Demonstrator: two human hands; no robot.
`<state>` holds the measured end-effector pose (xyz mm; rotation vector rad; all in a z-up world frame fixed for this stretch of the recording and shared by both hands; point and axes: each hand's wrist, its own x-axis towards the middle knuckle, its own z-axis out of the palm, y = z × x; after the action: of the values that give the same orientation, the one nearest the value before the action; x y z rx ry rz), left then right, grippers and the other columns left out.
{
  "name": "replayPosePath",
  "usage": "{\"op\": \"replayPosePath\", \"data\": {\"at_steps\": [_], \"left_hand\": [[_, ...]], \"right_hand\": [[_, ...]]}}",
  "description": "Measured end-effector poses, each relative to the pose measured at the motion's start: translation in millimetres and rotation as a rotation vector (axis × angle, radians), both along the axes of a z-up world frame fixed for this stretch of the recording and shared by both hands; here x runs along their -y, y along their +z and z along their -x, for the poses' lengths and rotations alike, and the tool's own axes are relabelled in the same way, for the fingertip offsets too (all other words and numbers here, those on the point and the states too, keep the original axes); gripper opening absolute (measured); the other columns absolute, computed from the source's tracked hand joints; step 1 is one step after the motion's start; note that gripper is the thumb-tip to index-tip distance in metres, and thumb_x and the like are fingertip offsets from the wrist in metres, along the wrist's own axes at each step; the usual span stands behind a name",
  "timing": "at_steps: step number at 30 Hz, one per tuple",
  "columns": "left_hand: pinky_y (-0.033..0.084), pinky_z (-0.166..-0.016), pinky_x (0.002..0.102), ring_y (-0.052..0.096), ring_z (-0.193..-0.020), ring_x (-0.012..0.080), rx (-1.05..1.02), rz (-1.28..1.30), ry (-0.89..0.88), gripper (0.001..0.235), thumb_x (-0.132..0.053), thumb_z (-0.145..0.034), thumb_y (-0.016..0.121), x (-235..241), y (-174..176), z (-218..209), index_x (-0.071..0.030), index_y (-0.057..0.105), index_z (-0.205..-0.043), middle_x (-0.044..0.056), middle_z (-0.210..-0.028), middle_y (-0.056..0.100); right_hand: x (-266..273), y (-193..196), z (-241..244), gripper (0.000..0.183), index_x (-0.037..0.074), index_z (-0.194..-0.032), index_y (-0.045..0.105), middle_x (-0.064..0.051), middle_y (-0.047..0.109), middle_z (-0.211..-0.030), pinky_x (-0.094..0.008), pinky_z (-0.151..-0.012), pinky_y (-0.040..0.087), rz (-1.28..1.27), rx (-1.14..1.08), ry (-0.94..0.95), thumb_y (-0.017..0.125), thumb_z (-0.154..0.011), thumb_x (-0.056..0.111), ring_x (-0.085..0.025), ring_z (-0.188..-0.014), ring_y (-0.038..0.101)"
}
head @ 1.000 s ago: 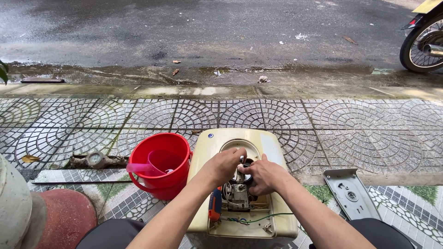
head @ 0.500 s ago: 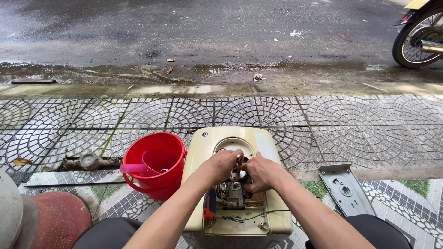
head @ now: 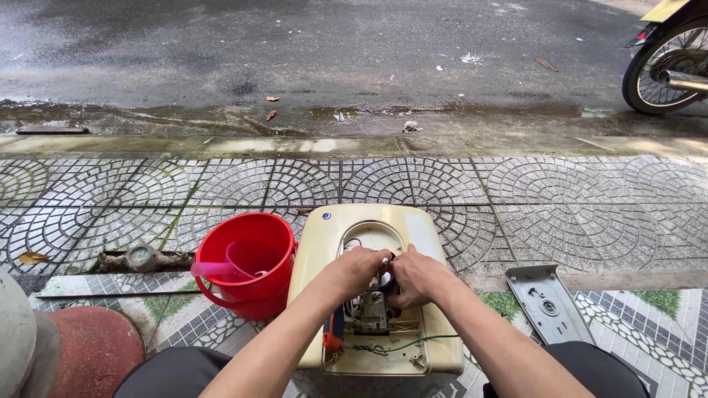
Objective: Repairing the internal components of an appliance using a screwdriver and manual manipulation.
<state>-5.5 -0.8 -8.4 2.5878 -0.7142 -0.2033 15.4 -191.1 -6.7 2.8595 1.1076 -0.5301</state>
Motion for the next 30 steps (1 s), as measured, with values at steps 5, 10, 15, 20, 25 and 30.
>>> {"op": "replayPosePath", "data": {"at_steps": [5, 10, 15, 20, 25, 30], "left_hand": [[0.061, -0.072, 0.050, 0.074, -0.078, 0.0379, 0.086, 0.011, -0.008, 0.024, 0.000, -0.097, 0.047, 4.3, -29.4, -9.1, -0.019, 0.061, -0.095, 0.012, -0.081, 0.070], [0.060, -0.070, 0.053, 0.073, -0.074, 0.0418, 0.149, 0.004, 0.032, 0.020, -0.003, -0.097, 0.047, 0.8, -23.8, 1.5, -0.018, 0.058, -0.093, 0.015, -0.077, 0.068], [0.061, -0.069, 0.049, 0.073, -0.073, 0.0372, 0.184, -0.036, 0.077, 0.016, -0.005, -0.098, 0.048, 5.3, -19.3, 6.2, -0.017, 0.057, -0.093, 0.012, -0.076, 0.069], [0.059, -0.069, 0.055, 0.073, -0.078, 0.0410, 0.097, 0.048, 0.160, 0.006, -0.013, -0.097, 0.051, 5.9, -1.1, -11.0, -0.013, 0.056, -0.095, 0.016, -0.078, 0.068], [0.062, -0.084, 0.053, 0.074, -0.091, 0.0417, -0.051, 0.042, 0.276, 0.014, -0.009, -0.091, 0.067, -5.3, 55.7, 6.0, -0.011, 0.062, -0.104, 0.012, -0.091, 0.074], [0.062, -0.082, 0.051, 0.075, -0.092, 0.0395, -0.102, 0.039, 0.288, 0.012, -0.008, -0.094, 0.059, -6.2, 44.7, 12.7, -0.016, 0.062, -0.102, 0.010, -0.092, 0.076]], "right_hand": [[1.6, -4.8, -1.0, 0.062, 0.000, -0.085, 0.074, -0.017, 0.074, -0.094, -0.055, -0.123, 0.029, 0.001, 0.011, 0.007, 0.070, -0.067, 0.059, -0.037, -0.106, 0.071], [-3.3, 2.0, -0.4, 0.051, 0.005, -0.090, 0.071, -0.014, 0.074, -0.099, -0.055, -0.125, 0.026, 0.049, -0.006, -0.006, 0.069, -0.073, 0.053, -0.034, -0.108, 0.071], [-3.5, 7.4, 2.2, 0.055, 0.005, -0.089, 0.072, -0.013, 0.074, -0.100, -0.053, -0.124, 0.028, 0.071, -0.017, 0.000, 0.068, -0.074, 0.057, -0.033, -0.109, 0.070], [-20.9, 57.3, 26.3, 0.057, 0.008, -0.130, 0.064, -0.015, 0.075, -0.099, -0.056, -0.127, 0.020, 0.096, -0.073, -0.024, 0.063, -0.083, 0.040, -0.033, -0.116, 0.069], [-28.1, 74.1, 36.4, 0.082, 0.024, -0.156, 0.038, -0.017, 0.069, -0.124, -0.057, -0.127, 0.016, 0.145, -0.121, -0.040, 0.059, -0.078, 0.035, -0.036, -0.129, 0.060], [-30.6, 68.9, 33.7, 0.082, 0.024, -0.156, 0.040, -0.017, 0.069, -0.126, -0.058, -0.128, 0.013, 0.160, -0.135, -0.045, 0.060, -0.078, 0.033, -0.034, -0.134, 0.056]]}}
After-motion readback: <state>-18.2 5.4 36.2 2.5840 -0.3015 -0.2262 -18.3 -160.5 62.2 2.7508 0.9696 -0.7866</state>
